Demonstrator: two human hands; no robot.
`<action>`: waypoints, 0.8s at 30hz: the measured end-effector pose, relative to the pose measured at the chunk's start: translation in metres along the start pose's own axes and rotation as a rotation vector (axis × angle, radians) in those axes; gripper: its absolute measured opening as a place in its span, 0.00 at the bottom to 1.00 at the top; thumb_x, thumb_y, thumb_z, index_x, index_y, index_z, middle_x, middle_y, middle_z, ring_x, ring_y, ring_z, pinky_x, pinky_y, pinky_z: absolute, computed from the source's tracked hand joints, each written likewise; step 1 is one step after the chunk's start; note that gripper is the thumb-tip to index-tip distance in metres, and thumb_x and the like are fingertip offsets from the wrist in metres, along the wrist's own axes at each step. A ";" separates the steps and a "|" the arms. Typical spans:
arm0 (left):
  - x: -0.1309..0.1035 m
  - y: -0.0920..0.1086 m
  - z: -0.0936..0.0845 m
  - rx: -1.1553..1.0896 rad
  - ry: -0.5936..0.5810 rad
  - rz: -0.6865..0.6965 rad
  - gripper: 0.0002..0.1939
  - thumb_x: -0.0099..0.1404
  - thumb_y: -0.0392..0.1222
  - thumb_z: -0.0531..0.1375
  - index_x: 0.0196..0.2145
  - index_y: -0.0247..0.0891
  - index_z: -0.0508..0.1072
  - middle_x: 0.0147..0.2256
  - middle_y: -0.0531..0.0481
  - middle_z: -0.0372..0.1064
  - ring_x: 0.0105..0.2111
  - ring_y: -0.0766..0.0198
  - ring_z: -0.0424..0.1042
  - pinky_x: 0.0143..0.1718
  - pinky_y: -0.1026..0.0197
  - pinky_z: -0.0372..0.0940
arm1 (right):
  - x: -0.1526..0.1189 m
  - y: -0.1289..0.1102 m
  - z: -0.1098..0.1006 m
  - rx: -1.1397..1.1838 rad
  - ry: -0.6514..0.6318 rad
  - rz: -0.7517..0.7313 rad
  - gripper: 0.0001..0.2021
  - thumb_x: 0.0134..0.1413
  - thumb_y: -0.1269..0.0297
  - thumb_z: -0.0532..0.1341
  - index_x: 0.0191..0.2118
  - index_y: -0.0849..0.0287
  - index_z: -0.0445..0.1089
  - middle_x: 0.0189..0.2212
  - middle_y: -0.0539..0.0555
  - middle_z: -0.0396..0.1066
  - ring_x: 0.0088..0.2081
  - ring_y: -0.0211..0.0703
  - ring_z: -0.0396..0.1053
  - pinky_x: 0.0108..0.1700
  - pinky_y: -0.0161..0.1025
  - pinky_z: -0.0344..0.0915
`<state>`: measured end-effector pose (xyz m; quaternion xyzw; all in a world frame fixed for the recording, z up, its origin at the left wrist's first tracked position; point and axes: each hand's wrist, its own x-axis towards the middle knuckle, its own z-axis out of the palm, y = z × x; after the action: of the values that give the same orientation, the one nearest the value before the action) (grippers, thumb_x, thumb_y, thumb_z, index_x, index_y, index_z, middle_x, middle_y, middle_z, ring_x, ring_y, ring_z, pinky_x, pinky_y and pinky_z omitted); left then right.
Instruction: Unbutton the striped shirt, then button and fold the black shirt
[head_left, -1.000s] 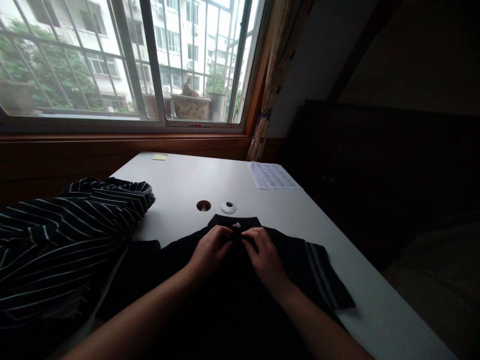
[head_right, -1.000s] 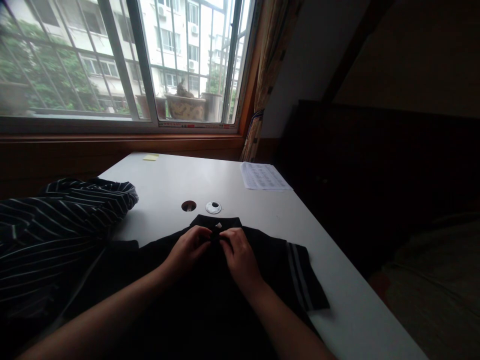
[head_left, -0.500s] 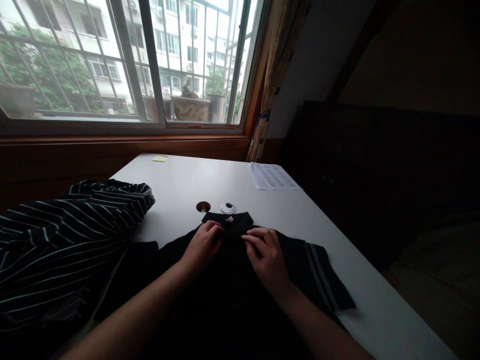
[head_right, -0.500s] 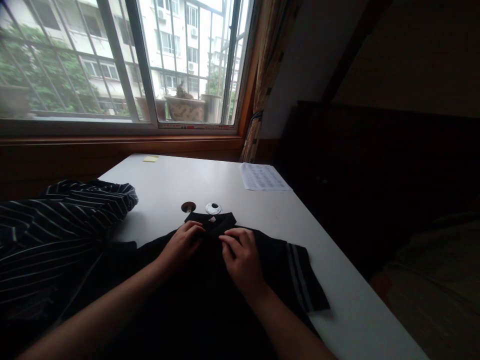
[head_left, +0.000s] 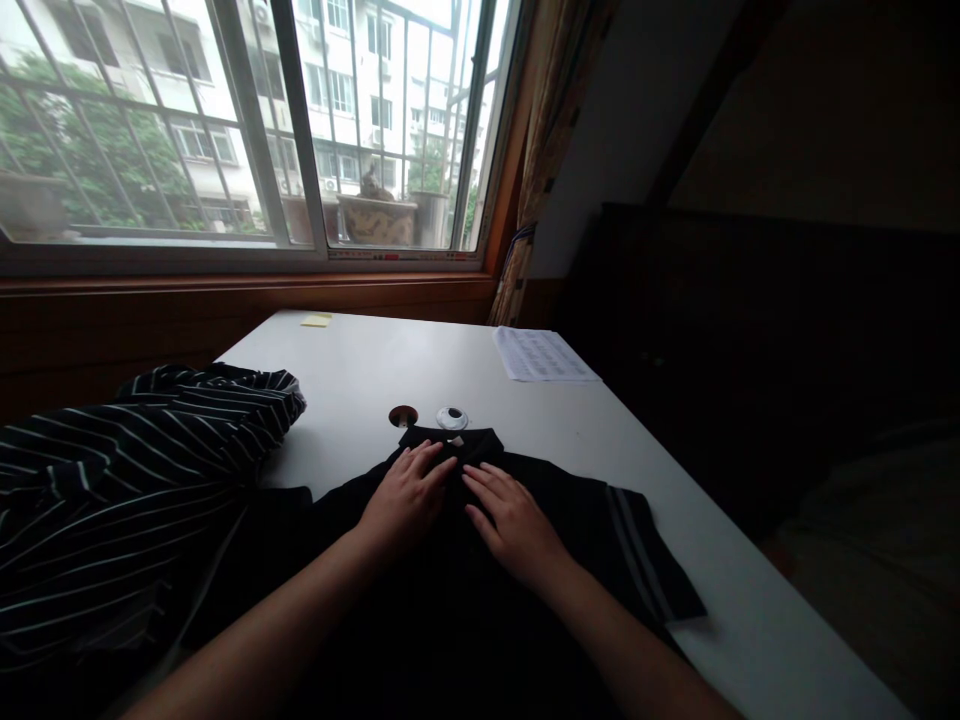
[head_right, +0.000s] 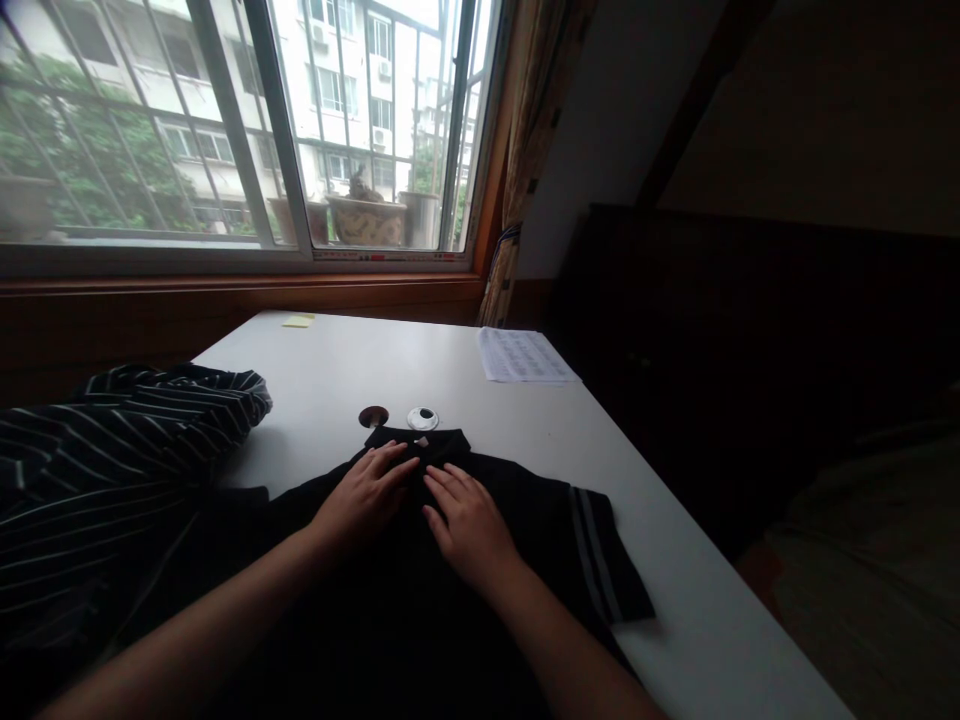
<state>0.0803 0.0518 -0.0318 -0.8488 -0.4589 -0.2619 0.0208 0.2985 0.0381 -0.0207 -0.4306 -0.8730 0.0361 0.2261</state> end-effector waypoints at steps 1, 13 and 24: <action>0.000 0.001 -0.002 0.004 -0.001 0.004 0.24 0.67 0.32 0.57 0.59 0.43 0.67 0.61 0.41 0.60 0.63 0.48 0.57 0.63 0.39 0.57 | 0.000 0.000 0.000 0.000 -0.004 0.006 0.21 0.65 0.65 0.57 0.63 0.54 0.65 0.61 0.54 0.65 0.63 0.53 0.59 0.64 0.55 0.61; 0.003 0.003 -0.013 0.049 -0.017 0.007 0.16 0.62 0.31 0.61 0.46 0.44 0.78 0.53 0.46 0.71 0.54 0.50 0.66 0.57 0.45 0.64 | 0.000 0.001 -0.001 0.027 0.000 0.061 0.20 0.64 0.65 0.57 0.61 0.53 0.67 0.60 0.53 0.66 0.62 0.52 0.60 0.63 0.56 0.60; 0.006 0.003 -0.020 0.107 0.013 -0.118 0.10 0.64 0.31 0.60 0.43 0.41 0.73 0.49 0.46 0.69 0.50 0.52 0.65 0.49 0.50 0.67 | -0.002 0.003 -0.001 0.049 0.001 0.067 0.19 0.64 0.65 0.57 0.59 0.53 0.68 0.61 0.53 0.65 0.63 0.52 0.59 0.63 0.56 0.59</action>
<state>0.0768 0.0493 -0.0115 -0.8161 -0.5215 -0.2433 0.0537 0.3020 0.0384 -0.0217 -0.4537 -0.8570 0.0649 0.2355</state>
